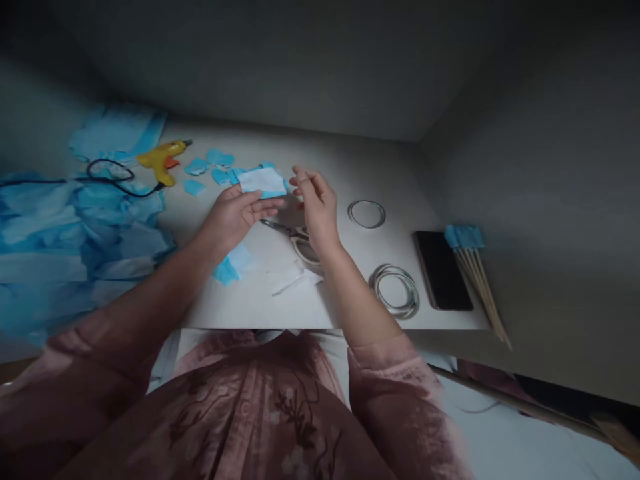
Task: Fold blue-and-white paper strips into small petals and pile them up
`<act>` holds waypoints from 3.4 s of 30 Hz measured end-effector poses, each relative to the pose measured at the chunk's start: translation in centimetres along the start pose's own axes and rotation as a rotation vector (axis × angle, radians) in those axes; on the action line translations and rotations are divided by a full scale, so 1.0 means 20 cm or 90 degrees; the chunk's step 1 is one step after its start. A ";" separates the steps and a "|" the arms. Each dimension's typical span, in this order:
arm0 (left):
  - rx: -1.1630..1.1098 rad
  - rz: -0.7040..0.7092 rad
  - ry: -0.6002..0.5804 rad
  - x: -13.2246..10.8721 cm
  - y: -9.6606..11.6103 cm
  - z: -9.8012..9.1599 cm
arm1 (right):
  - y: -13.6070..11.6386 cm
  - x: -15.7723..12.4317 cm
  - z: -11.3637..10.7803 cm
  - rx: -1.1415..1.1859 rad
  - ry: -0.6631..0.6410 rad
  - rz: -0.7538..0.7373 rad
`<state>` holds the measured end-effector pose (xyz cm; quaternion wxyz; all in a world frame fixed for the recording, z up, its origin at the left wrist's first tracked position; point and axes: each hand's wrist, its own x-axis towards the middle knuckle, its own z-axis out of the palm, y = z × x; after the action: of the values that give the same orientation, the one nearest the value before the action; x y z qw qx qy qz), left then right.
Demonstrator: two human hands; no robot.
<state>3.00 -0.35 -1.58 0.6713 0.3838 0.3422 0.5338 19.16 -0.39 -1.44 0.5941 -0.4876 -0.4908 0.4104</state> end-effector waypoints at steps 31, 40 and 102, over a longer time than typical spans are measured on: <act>0.121 0.084 0.057 0.00 0.02 0.02 | 0.03 0.00 0.02 -0.044 -0.131 -0.072; -0.053 -0.037 -0.081 0.02 -0.01 0.03 | 0.05 0.00 0.01 -0.050 -0.092 -0.076; 0.105 0.044 0.033 0.01 0.04 0.00 | 0.02 0.09 0.05 -0.006 -0.184 -0.044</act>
<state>2.70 -0.01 -0.79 0.6096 0.4350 0.3889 0.5366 18.46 1.65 -1.40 0.5288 -0.4092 -0.5897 0.4530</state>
